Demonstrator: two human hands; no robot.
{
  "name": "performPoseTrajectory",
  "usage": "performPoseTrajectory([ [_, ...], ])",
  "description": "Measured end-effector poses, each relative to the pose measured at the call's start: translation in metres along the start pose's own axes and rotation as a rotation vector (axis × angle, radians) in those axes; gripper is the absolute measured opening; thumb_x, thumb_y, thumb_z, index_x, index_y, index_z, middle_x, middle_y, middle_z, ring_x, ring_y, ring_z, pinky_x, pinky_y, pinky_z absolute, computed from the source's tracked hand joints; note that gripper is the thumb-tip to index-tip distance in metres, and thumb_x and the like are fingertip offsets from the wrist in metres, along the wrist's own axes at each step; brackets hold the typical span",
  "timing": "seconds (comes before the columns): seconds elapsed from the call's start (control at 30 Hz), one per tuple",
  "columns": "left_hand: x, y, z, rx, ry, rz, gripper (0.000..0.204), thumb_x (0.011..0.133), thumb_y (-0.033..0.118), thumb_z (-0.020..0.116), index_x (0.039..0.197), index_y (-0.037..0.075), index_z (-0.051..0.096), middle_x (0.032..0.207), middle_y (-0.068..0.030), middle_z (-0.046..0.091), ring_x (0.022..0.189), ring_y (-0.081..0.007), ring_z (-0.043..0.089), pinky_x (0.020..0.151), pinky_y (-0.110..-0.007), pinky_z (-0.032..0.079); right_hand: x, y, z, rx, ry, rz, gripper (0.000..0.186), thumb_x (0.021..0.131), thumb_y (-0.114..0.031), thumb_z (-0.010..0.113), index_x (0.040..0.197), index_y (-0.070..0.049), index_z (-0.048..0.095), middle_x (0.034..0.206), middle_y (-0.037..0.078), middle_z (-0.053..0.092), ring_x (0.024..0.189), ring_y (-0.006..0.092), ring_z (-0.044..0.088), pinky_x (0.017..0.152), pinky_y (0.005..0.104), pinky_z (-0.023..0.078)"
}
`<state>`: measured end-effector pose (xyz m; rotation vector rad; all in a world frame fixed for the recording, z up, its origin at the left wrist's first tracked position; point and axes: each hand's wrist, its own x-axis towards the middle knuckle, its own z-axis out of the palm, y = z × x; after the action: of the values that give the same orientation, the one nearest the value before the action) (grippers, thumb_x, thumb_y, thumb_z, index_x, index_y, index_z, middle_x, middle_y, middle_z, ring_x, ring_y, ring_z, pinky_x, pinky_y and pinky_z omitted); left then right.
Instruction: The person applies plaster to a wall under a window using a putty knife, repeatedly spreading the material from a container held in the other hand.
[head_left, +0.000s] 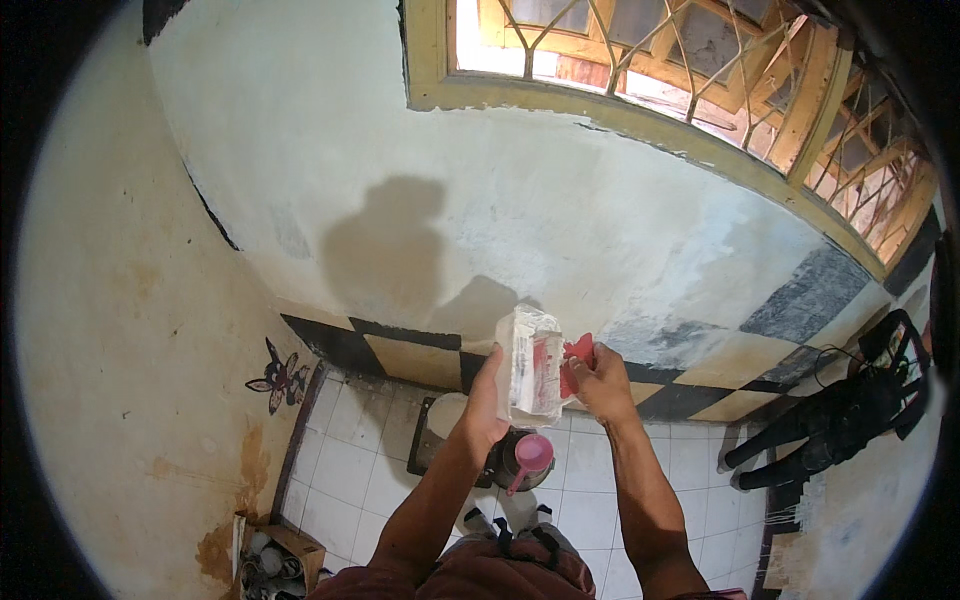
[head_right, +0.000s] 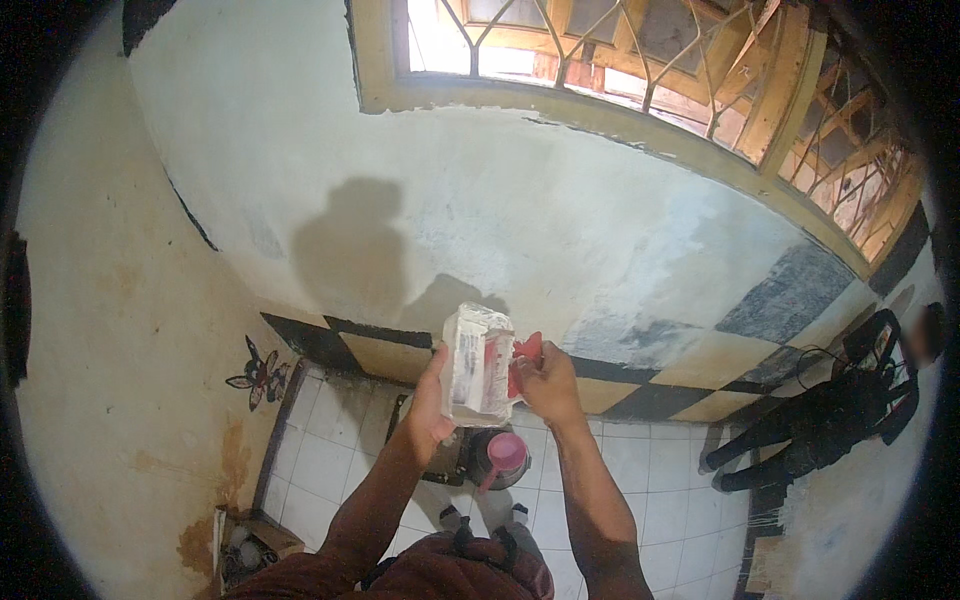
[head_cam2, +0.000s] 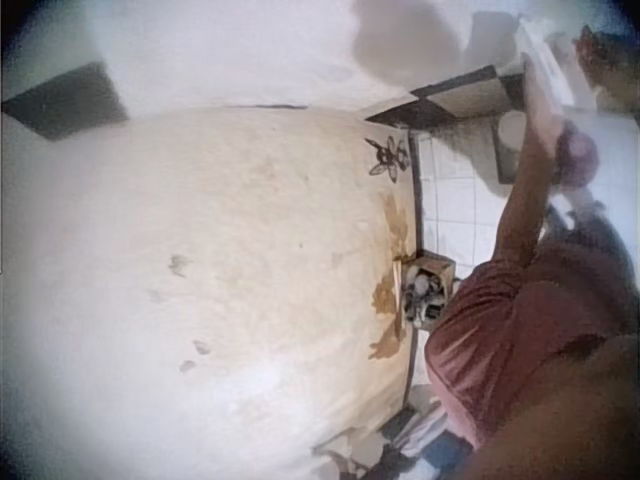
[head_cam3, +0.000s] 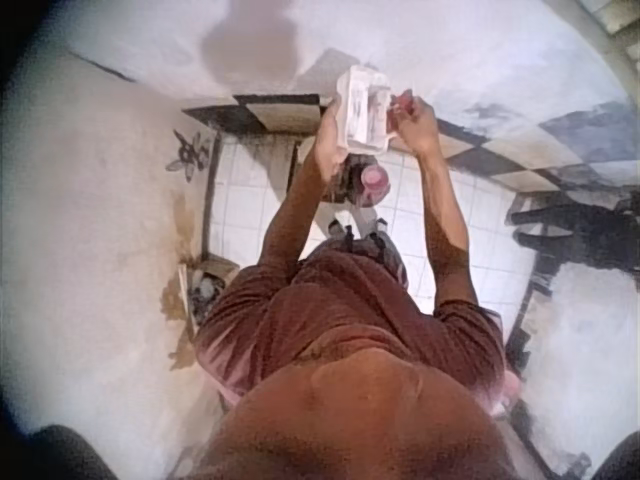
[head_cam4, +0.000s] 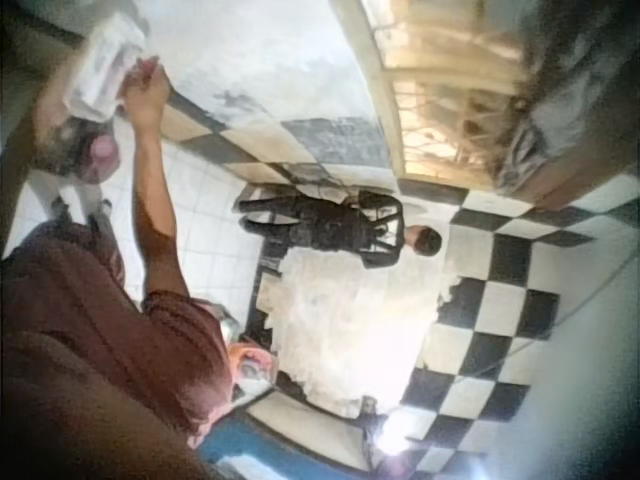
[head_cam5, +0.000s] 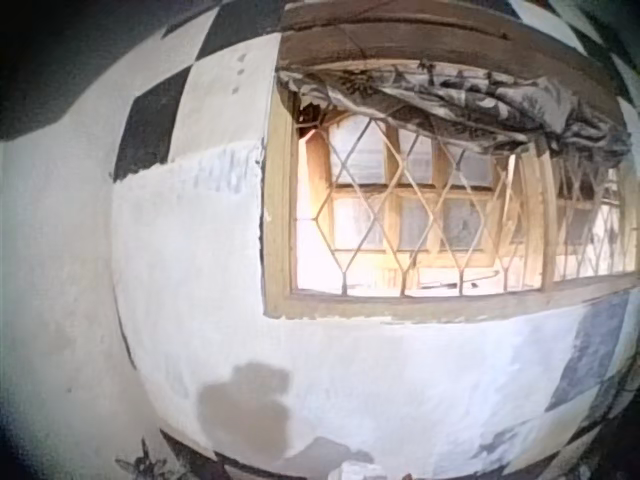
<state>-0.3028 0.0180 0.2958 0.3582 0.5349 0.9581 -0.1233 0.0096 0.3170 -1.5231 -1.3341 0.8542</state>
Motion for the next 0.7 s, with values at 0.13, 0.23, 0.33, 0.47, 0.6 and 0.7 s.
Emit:
performPoseTrajectory([
  [0.13,0.018,-0.011,-0.012,-0.03,-0.051,-0.005,0.062,0.098,0.054,0.038,0.14,0.008,0.042,0.135,-0.0121,0.053,0.121,-0.0295,0.054,0.103,-0.046,0.042,0.004,0.006,-0.005,0.095,-0.038,0.071,0.011,0.088,-0.007,0.058,0.09,0.003,0.06,0.076,0.005,0.062,0.072,0.009,0.055,0.063,0.0283,0.046],
  [0.23,0.024,-0.022,-0.007,-0.063,-0.056,-0.016,0.061,0.098,0.053,0.037,0.139,0.009,0.043,0.134,-0.0121,0.053,0.12,-0.0297,0.054,0.103,-0.046,0.043,0.009,0.01,-0.001,0.236,-0.061,0.021,0.012,0.089,-0.006,0.058,0.094,0.004,0.06,0.08,0.006,0.063,0.073,0.0096,0.055,0.065,0.0273,0.047],
  [0.33,0.032,-0.034,0.0,-0.11,-0.105,0.013,0.057,0.099,0.05,0.038,0.137,0.009,0.045,0.13,-0.011,0.055,0.117,-0.0273,0.057,0.1,-0.045,0.045,0.009,0.0,-0.005,0.273,-0.124,0.055,0.015,0.091,-0.006,0.057,0.1,0.004,0.06,0.085,0.006,0.064,0.075,0.0098,0.056,0.068,0.0264,0.047],
  [0.47,0.049,-0.04,-0.007,-0.131,-0.205,0.043,0.057,0.099,0.049,0.04,0.138,0.008,0.043,0.13,-0.0101,0.056,0.118,-0.0261,0.056,0.101,-0.043,0.044,0.017,0.0,-0.017,0.377,-0.147,0.037,0.018,0.092,-0.007,0.057,0.106,0.004,0.059,0.091,0.007,0.065,0.079,0.0103,0.058,0.072,0.0266,0.049],
  [0.6,0.056,-0.041,0.001,-0.095,-0.254,0.112,0.058,0.098,0.049,0.042,0.14,0.009,0.04,0.133,-0.0103,0.053,0.122,-0.0265,0.052,0.102,-0.044,0.043,0.023,0.007,-0.033,0.613,-0.131,0.055,0.017,0.093,-0.007,0.059,0.107,0.002,0.06,0.094,0.005,0.065,0.082,0.0092,0.059,0.075,0.0255,0.049],
  [0.7,0.045,-0.038,0.02,0.16,-0.283,0.252,0.059,0.099,0.049,0.039,0.141,0.009,0.039,0.135,-0.011,0.051,0.122,-0.0279,0.052,0.102,-0.045,0.042,0.021,0.0,-0.049,0.707,-0.096,0.03,0.017,0.093,-0.006,0.059,0.108,0.001,0.061,0.094,0.004,0.065,0.081,0.0087,0.058,0.074,0.0252,0.049],
])
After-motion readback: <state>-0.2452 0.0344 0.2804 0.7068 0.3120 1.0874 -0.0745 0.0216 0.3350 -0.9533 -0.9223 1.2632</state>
